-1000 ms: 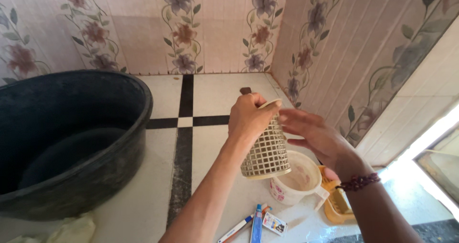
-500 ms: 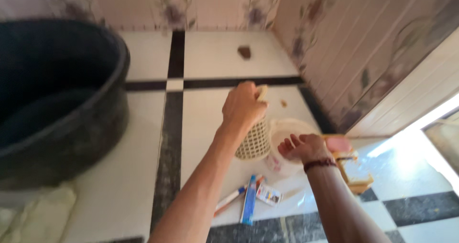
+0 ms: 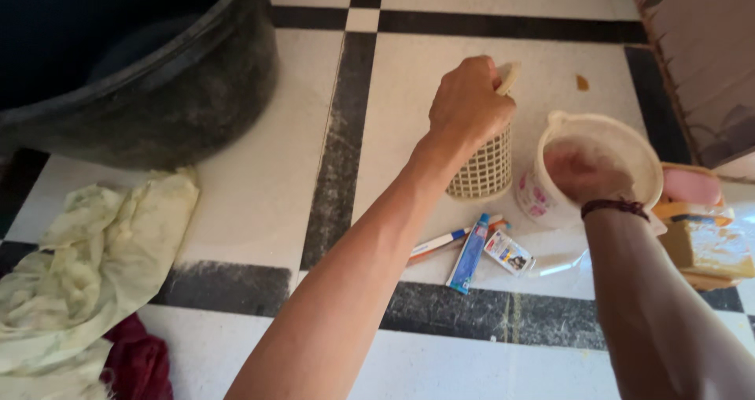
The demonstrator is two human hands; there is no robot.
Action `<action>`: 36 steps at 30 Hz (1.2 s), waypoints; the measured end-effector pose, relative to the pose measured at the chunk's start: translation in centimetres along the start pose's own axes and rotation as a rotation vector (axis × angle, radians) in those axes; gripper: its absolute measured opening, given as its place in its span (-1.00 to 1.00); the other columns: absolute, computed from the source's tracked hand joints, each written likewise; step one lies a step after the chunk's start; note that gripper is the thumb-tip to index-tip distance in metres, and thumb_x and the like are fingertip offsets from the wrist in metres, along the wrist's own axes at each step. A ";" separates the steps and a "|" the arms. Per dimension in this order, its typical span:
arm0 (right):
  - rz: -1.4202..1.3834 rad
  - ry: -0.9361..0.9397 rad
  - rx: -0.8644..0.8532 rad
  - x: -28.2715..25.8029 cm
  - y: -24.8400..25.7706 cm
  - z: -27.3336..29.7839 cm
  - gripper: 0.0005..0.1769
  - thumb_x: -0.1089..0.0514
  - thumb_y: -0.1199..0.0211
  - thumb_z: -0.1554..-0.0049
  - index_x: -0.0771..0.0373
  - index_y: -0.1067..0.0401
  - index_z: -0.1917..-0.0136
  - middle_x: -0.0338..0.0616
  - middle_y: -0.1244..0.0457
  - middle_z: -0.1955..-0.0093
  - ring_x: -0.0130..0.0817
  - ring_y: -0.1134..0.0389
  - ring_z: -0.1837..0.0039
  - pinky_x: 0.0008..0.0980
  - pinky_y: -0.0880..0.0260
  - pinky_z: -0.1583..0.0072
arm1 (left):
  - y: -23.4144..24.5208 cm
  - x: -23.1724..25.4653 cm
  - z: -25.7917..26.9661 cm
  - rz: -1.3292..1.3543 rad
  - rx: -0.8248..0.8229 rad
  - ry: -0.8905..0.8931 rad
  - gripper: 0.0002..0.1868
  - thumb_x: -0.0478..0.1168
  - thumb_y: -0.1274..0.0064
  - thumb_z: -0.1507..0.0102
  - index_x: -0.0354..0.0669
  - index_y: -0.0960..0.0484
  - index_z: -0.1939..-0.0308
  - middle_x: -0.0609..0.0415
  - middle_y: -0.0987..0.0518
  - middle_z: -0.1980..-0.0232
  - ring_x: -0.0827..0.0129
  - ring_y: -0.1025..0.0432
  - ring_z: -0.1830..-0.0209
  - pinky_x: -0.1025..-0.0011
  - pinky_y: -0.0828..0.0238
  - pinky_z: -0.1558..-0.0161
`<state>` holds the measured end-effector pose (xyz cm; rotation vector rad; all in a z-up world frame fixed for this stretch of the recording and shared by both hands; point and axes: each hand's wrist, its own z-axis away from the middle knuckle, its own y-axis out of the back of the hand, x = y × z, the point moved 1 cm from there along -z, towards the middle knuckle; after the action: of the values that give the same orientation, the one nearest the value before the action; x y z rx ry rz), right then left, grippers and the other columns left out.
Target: The person scrubs the inside and outside of a beige plastic container using a cloth and water from a nearby mug. They repeatedly rinse the container and wipe it down, focusing on the grid pattern and the bottom.
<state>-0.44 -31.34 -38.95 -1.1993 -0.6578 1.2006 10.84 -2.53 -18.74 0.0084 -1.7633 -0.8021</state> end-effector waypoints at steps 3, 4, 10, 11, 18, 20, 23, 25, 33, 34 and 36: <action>0.037 -0.077 -0.162 1.0 -5.9 2.0 -0.78 0.18 -0.06 -0.42 0.40 -0.42 -0.11 0.05 -0.34 -0.05 -0.05 -0.37 -0.17 -0.05 -0.32 -0.38 | -0.6 -0.4 -0.3 0.027 0.042 -0.004 -0.78 -0.33 -0.12 0.01 -0.23 -0.62 0.28 -0.17 -0.69 0.26 0.01 -0.62 0.17 0.13 -0.54 0.15; 0.132 -0.111 -0.220 1.8 -9.4 3.2 -0.77 0.20 -0.08 -0.43 0.43 -0.43 -0.08 0.07 -0.35 -0.01 -0.04 -0.39 -0.14 -0.05 -0.34 -0.37 | -0.8 -0.4 -0.5 0.036 0.054 0.011 -0.78 -0.32 -0.12 0.01 -0.23 -0.62 0.28 -0.17 -0.69 0.25 0.01 -0.62 0.16 0.13 -0.54 0.15; 1.381 0.030 -0.170 8.8 -29.5 13.3 -0.70 0.11 0.00 -0.33 0.34 -0.47 -0.10 0.00 -0.41 -0.07 -0.24 -0.45 -0.19 -0.23 -0.37 -0.30 | -2.1 -0.3 -1.8 0.123 0.109 0.044 -0.78 -0.25 -0.10 -0.04 -0.23 -0.67 0.27 -0.18 -0.70 0.19 0.01 -0.61 0.10 0.16 -0.52 0.10; 1.393 0.072 -0.296 10.0 -30.7 14.3 -0.73 0.13 -0.02 -0.37 0.34 -0.45 -0.12 0.00 -0.40 -0.09 -0.23 -0.46 -0.20 -0.23 -0.39 -0.31 | -2.2 -0.2 -1.9 0.142 0.089 0.034 -0.76 -0.24 -0.08 -0.05 -0.23 -0.68 0.23 -0.20 -0.71 0.18 0.00 -0.61 0.09 0.17 -0.52 0.09; 1.769 0.881 -0.312 12.1 -27.7 13.9 -0.73 0.14 -0.11 -0.40 0.35 -0.49 -0.20 0.08 -0.40 -0.10 -0.10 -0.42 -0.12 -0.21 -0.43 -0.13 | -0.3 2.3 -0.5 0.193 0.121 0.000 -0.71 -0.19 -0.02 -0.09 -0.29 -0.69 0.21 -0.21 -0.73 0.15 0.01 -0.64 0.08 0.14 -0.53 0.03; 1.926 1.107 -0.283 13.0 -25.8 12.9 -0.69 0.13 -0.07 -0.42 0.37 -0.48 -0.25 0.21 -0.39 -0.10 0.08 -0.39 -0.12 -0.08 -0.37 -0.11 | 1.1 3.4 0.1 0.285 0.135 0.054 -0.63 -0.07 -0.13 -0.11 -0.32 -0.67 0.18 -0.22 -0.72 0.15 -0.01 -0.62 0.06 0.12 -0.50 0.02; 2.064 1.283 -0.391 14.6 -23.9 12.0 -0.65 0.16 0.00 -0.41 0.40 -0.40 -0.33 0.38 -0.33 -0.11 0.30 -0.33 -0.14 0.04 -0.32 -0.12 | 2.7 4.9 0.8 0.294 0.159 0.056 -0.55 -0.05 -0.08 -0.23 -0.36 -0.52 -0.03 -0.27 -0.69 0.08 -0.06 -0.61 0.00 0.11 -0.51 -0.03; 2.091 1.283 -0.449 14.6 -24.4 11.3 -0.64 0.15 0.00 -0.41 0.40 -0.34 -0.37 0.44 -0.30 -0.12 0.38 -0.29 -0.15 0.06 -0.29 -0.13 | 3.8 5.8 1.2 0.268 0.168 0.017 -0.58 -0.06 0.01 -0.28 -0.30 -0.49 -0.08 -0.23 -0.70 0.06 -0.06 -0.62 0.00 0.09 -0.51 -0.02; 2.621 1.201 -0.325 13.7 -29.2 12.3 -0.57 0.20 -0.03 -0.40 0.47 -0.15 -0.45 0.41 -0.25 -0.30 0.24 -0.25 -0.39 -0.02 -0.26 -0.42 | 7.5 9.4 2.1 0.255 0.345 -0.144 -0.63 -0.11 0.08 -0.21 -0.12 -0.62 -0.02 -0.14 -0.71 0.14 -0.08 -0.59 0.07 0.04 -0.44 0.02; 2.695 1.311 -0.373 14.7 -29.9 12.4 -0.64 0.20 -0.06 -0.43 0.46 -0.18 -0.39 0.37 -0.24 -0.37 0.17 -0.25 -0.46 -0.07 -0.25 -0.54 | 7.9 9.6 1.9 0.306 0.322 -0.106 -0.65 -0.08 0.08 -0.21 -0.16 -0.63 0.03 -0.13 -0.72 0.19 -0.03 -0.61 0.12 0.07 -0.47 0.05; 2.543 1.513 -0.442 17.2 -29.5 14.8 -0.36 0.09 -0.17 -0.38 0.49 -0.03 -0.53 0.47 -0.13 -0.47 0.28 -0.15 -0.50 -0.03 -0.18 -0.49 | 9.1 9.7 1.5 0.404 0.272 -0.027 -0.63 -0.02 0.07 -0.22 -0.24 -0.64 0.14 -0.11 -0.74 0.29 0.06 -0.66 0.22 0.13 -0.52 0.11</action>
<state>1.52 -7.71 -10.22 -2.5573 2.6320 1.0269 9.52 1.40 -6.03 -0.1735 -1.8073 -0.2702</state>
